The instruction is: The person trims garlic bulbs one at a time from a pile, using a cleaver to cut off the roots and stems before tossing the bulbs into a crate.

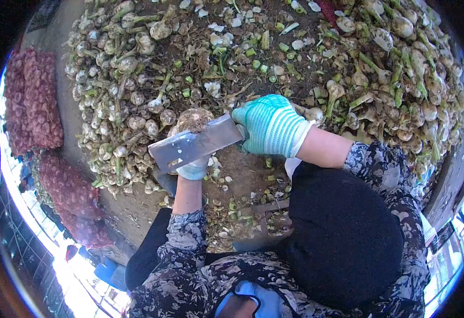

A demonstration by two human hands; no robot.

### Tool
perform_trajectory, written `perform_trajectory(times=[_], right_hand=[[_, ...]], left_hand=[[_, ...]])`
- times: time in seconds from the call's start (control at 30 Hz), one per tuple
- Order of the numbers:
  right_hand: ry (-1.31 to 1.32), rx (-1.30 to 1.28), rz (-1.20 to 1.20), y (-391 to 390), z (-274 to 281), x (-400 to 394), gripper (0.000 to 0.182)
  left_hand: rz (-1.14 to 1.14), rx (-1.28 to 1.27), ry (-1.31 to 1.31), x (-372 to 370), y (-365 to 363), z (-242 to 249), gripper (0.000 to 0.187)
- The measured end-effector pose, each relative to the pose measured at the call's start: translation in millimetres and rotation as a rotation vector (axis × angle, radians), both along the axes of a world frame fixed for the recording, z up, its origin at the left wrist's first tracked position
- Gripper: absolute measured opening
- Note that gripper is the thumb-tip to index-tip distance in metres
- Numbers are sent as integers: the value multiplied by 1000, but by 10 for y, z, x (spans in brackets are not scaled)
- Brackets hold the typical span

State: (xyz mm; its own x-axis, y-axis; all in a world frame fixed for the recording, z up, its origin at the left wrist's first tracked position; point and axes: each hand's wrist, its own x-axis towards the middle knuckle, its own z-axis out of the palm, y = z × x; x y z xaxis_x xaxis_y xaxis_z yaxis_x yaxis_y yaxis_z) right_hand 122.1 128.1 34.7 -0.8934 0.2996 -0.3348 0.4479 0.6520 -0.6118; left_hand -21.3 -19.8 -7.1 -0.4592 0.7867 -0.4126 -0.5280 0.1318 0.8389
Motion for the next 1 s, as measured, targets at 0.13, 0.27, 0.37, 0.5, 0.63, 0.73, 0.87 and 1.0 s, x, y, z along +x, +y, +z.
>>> perform_trajectory(times=[0.13, 0.27, 0.37, 0.5, 0.63, 0.73, 0.87, 1.0], right_hand=[[-483, 0, -104, 553, -401, 85, 24], [-482, -163, -466, 691, -520, 283, 47], [-92, -239, -559, 480, -665, 161, 38], [559, -863, -750, -197, -391, -160, 25], [377, -1090, -900, -383, -485, -366, 21], [359, -930, -871, -491, -782, -428, 21], [125, -606, -644, -663, -1466, -199, 23], [274, -299, -496, -975, -2404, 189, 23]], left_hand=[[-351, 180, 899, -32, 95, 576, 60], [-69, -160, 733, -100, 261, 330, 55], [65, -231, 121, -244, 544, 263, 32], [546, 77, -526, -362, 835, 292, 24], [734, 140, -724, -375, 921, 166, 31], [816, 88, -672, -428, 874, 107, 34], [668, 206, -930, -282, 864, 428, 42], [258, 153, 118, 457, 995, 316, 61]])
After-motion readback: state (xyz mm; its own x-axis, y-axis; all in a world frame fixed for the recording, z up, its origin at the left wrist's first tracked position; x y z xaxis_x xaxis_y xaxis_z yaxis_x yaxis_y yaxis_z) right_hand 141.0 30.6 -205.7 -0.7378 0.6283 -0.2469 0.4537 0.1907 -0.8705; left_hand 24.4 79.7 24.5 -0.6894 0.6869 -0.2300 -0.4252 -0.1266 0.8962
